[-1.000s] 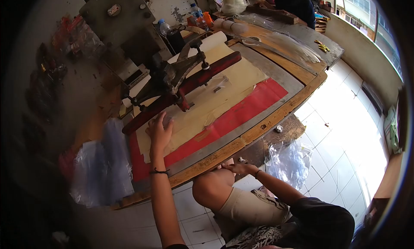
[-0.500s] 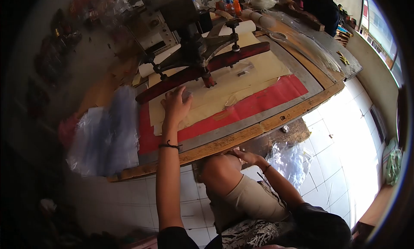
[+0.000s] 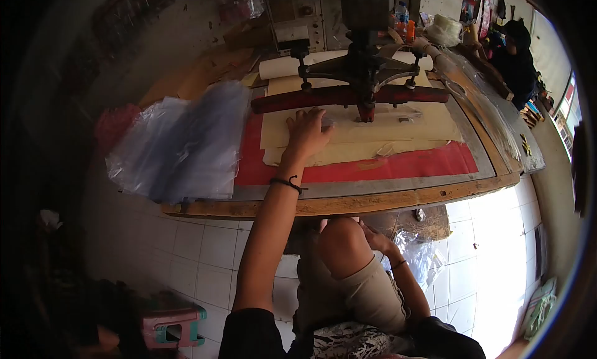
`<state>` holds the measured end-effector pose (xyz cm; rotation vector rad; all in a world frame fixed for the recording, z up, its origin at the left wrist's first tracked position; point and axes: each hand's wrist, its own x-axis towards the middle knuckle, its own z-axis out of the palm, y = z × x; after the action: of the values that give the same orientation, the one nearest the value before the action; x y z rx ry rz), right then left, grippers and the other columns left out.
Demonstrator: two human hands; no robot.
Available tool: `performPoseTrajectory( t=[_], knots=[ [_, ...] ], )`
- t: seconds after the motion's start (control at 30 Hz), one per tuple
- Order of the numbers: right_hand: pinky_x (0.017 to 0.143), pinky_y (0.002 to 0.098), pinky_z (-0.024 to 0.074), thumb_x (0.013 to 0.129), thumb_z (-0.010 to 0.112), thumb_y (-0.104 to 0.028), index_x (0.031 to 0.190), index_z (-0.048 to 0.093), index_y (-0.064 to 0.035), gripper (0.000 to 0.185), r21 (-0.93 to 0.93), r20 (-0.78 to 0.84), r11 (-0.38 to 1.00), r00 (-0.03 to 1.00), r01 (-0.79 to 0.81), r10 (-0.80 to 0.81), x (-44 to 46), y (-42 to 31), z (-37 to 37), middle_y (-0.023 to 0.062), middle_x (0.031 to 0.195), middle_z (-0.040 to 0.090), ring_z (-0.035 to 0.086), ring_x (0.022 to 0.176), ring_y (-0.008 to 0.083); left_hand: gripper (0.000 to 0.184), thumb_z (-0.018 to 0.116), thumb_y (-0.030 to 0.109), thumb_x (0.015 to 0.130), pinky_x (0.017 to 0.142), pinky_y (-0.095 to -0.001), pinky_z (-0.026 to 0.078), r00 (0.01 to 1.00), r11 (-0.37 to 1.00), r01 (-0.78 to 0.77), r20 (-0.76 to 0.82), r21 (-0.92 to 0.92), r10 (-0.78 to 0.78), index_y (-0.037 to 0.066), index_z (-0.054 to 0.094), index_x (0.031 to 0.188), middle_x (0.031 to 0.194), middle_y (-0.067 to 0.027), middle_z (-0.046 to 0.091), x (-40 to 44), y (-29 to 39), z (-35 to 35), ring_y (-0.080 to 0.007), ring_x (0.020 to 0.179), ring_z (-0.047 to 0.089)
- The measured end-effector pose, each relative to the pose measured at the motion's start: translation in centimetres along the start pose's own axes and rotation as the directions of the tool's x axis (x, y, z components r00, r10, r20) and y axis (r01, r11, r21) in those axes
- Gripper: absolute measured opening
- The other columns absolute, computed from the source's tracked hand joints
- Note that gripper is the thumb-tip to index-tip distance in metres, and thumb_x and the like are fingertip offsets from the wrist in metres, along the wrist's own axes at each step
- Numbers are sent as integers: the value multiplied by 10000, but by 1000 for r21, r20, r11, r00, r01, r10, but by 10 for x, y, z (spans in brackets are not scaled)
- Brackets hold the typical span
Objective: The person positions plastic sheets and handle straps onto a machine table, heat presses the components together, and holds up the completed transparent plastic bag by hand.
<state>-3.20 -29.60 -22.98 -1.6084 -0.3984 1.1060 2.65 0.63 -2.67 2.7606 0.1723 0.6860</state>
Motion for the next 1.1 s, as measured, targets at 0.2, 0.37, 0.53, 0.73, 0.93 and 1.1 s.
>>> performPoseTrajectory(
  t=[0.2,0.37,0.53,0.73,0.93,1.1],
  knots=[
    [1168,364,252,1041,306,-543,1469,376,34,722,18,6,991,991,135,-135,-38,-56,16,149,1493,425,381,1396,249,563,614,394,890,1007,-584,326,1000,999,23,-1,33,-23,54,529,1331,1400,-87,519,-3,1,2,-345,1238,457],
    [1066,361,386,1058,381,-405,1344,522,18,530,-271,-37,959,995,82,-96,7,-5,13,154,1309,592,535,1242,249,556,665,380,847,1004,-584,317,998,999,27,-64,24,-25,54,558,1285,1330,-90,558,-6,1,9,-331,1236,449],
    [955,353,466,1053,440,-292,1239,581,25,394,-298,86,922,969,247,-232,-11,-38,4,125,1173,654,606,1090,208,514,665,341,831,991,-630,307,994,999,29,-103,18,-27,38,575,1236,1293,-112,564,-4,4,11,-333,1234,442],
    [833,357,510,972,573,-406,1115,619,52,482,-258,583,718,697,647,-419,-121,-171,-42,154,997,682,650,878,243,561,636,348,823,1041,-659,266,991,999,44,-124,16,-42,28,557,1277,1343,-137,526,-1,2,25,-349,1290,394],
    [933,358,449,1003,519,-271,1137,617,-10,309,-778,-181,546,721,311,-669,-110,-220,-149,109,1127,629,576,1067,242,569,627,358,818,1078,-662,237,994,998,45,-95,-31,-48,62,589,1302,1393,-127,505,-1,2,25,-354,1364,323],
    [1076,405,377,993,514,-146,1293,559,-47,319,-968,-6,171,666,183,-746,-64,-270,-153,149,1336,544,496,1273,317,526,628,357,818,1061,-655,253,991,999,47,-120,-26,-50,86,627,1268,1386,-123,514,-3,4,22,-339,1362,329]
  ],
)
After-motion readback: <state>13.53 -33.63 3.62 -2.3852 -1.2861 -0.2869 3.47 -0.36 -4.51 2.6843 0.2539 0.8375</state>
